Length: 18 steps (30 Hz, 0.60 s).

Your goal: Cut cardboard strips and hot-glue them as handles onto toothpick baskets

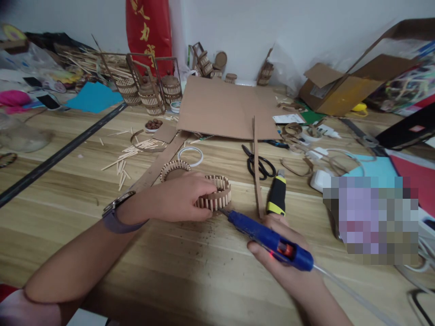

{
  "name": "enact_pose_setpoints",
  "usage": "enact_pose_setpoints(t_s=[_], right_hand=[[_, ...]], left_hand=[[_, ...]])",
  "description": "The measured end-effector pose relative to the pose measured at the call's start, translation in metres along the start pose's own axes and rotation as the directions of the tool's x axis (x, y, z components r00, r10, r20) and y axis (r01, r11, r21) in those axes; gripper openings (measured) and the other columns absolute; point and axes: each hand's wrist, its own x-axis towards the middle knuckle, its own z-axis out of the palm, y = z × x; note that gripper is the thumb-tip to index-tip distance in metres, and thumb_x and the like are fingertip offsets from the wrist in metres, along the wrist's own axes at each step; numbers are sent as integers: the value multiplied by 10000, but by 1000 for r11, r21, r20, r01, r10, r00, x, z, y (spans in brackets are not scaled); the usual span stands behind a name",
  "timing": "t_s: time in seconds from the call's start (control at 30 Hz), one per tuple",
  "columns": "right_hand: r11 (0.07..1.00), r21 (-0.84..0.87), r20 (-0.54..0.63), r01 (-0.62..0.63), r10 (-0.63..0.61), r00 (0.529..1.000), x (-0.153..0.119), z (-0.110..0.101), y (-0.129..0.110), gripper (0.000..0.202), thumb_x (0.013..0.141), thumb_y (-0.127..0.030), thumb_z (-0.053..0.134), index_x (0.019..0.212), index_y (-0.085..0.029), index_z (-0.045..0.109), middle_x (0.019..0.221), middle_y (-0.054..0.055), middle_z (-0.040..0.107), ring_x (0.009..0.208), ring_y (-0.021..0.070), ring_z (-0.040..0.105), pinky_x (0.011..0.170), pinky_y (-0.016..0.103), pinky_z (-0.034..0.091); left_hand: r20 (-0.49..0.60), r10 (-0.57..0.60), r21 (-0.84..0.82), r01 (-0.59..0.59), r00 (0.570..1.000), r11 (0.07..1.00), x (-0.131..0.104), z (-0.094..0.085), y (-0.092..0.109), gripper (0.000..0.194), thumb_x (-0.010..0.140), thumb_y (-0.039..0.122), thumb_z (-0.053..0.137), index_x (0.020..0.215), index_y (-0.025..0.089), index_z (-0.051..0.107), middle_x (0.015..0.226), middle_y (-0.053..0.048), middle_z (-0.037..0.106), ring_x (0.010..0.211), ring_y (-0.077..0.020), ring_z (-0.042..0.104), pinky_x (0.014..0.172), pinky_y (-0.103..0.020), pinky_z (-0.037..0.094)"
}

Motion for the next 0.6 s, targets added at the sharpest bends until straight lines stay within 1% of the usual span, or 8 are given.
enact_pose_setpoints(t_s=[0.1,0.23,0.37,0.43,0.6], right_hand=[[1000,14,-9,-15,15,1000,-1,-3,1,272,851,-497,735,711,-271,678,706,21,683,659,231,673,609,326,573],[990,106,-30,-92,96,995,-5,-6,0,272,876,-508,706,741,-273,708,698,17,694,596,215,673,533,301,556],[990,126,-12,-56,58,998,-7,-4,-1,184,868,-472,738,843,-292,766,759,11,755,640,214,724,573,273,593],[991,127,-17,-45,48,999,-7,-2,0,177,866,-468,744,842,-295,765,759,6,758,637,206,728,582,262,598],[991,125,-6,-50,51,999,-7,-1,-1,199,878,-470,731,822,-282,763,757,14,753,638,197,730,590,249,595]], left_hand=[[-4,-2,1,2,1000,1000,0,0,0,212,846,244,627,712,210,466,772,13,610,790,-181,570,725,-316,381],[16,-9,-14,9,1000,1000,0,0,2,244,845,266,637,703,212,446,764,12,607,777,-179,577,681,-305,361],[13,24,-58,-23,1000,998,0,1,4,242,839,239,621,692,213,431,719,23,580,723,-162,552,658,-299,350],[17,28,-74,-26,999,997,0,3,4,225,836,229,618,698,213,441,706,28,577,703,-156,545,654,-298,349],[27,18,-52,-17,999,999,1,8,3,164,824,244,641,727,212,513,746,13,624,752,-175,578,663,-297,378]])
